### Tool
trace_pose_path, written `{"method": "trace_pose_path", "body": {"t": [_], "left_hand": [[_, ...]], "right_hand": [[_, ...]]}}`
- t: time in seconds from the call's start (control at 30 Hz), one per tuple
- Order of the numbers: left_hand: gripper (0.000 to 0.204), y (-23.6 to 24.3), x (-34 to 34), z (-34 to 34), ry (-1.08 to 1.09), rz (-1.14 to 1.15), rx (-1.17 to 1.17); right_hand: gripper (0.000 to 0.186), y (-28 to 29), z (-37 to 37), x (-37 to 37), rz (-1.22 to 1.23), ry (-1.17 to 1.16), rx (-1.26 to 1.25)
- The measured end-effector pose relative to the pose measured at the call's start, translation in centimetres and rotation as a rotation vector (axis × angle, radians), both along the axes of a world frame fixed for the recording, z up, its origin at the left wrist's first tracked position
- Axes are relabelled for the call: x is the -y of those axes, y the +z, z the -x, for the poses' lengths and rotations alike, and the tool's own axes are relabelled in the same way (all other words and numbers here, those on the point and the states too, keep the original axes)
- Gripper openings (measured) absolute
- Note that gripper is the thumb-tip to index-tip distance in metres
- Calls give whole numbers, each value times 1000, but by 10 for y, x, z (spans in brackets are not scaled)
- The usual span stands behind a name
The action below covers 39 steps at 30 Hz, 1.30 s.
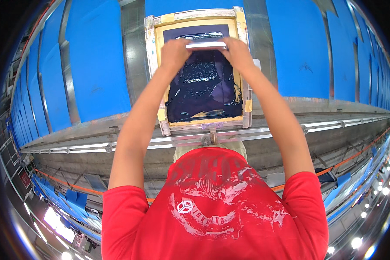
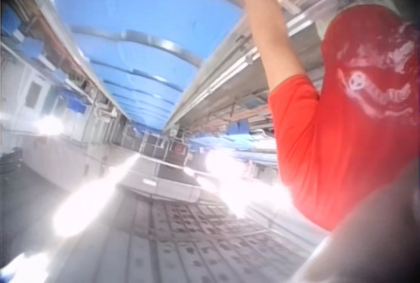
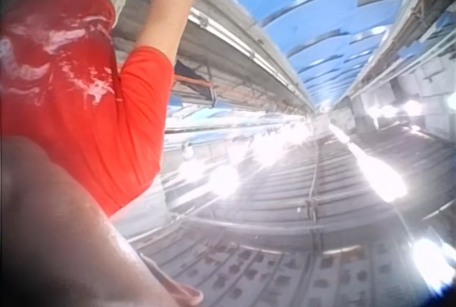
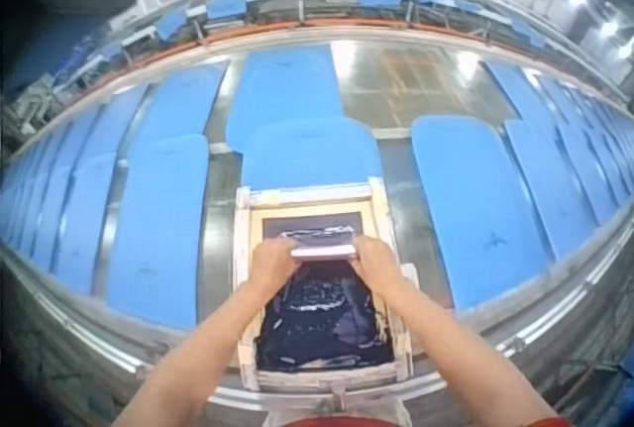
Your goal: The person uses a squeegee to spread dark ink across a screen-printing frame mounted on a blue t-shirt. The person repeatedly pulls the squeegee across the screen to distribute the ink evenly over the print area.
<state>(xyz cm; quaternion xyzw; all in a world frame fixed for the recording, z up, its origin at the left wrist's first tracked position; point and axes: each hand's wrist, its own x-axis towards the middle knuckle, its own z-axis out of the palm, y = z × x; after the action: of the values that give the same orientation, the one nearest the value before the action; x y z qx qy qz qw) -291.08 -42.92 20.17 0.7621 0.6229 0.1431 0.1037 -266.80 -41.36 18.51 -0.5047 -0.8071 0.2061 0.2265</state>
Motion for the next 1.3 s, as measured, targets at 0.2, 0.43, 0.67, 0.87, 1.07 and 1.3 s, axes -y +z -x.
{"method": "trace_pose_path", "body": {"t": [0.2,0.43,0.67,0.87,1.07,1.3], "left_hand": [[22,-13,109,-15,-64,-35,156],[27,-9,177,-8,-46,-115,228],[38,-5,183,-20,-77,-58,287],[38,-7,206,-15,-42,-113,233],[45,-21,217,-13,-92,-118,58],[43,-13,233,2,-32,-61,394]], "right_hand": [[36,0,-20,121,107,14,-73],[51,29,-24,151,431,35,-362],[37,-55,-95,68,53,-509,-338],[27,-45,-71,52,235,-570,-408],[29,-61,-77,53,-24,-569,-328],[26,-61,-93,62,-7,-577,-320]]}}
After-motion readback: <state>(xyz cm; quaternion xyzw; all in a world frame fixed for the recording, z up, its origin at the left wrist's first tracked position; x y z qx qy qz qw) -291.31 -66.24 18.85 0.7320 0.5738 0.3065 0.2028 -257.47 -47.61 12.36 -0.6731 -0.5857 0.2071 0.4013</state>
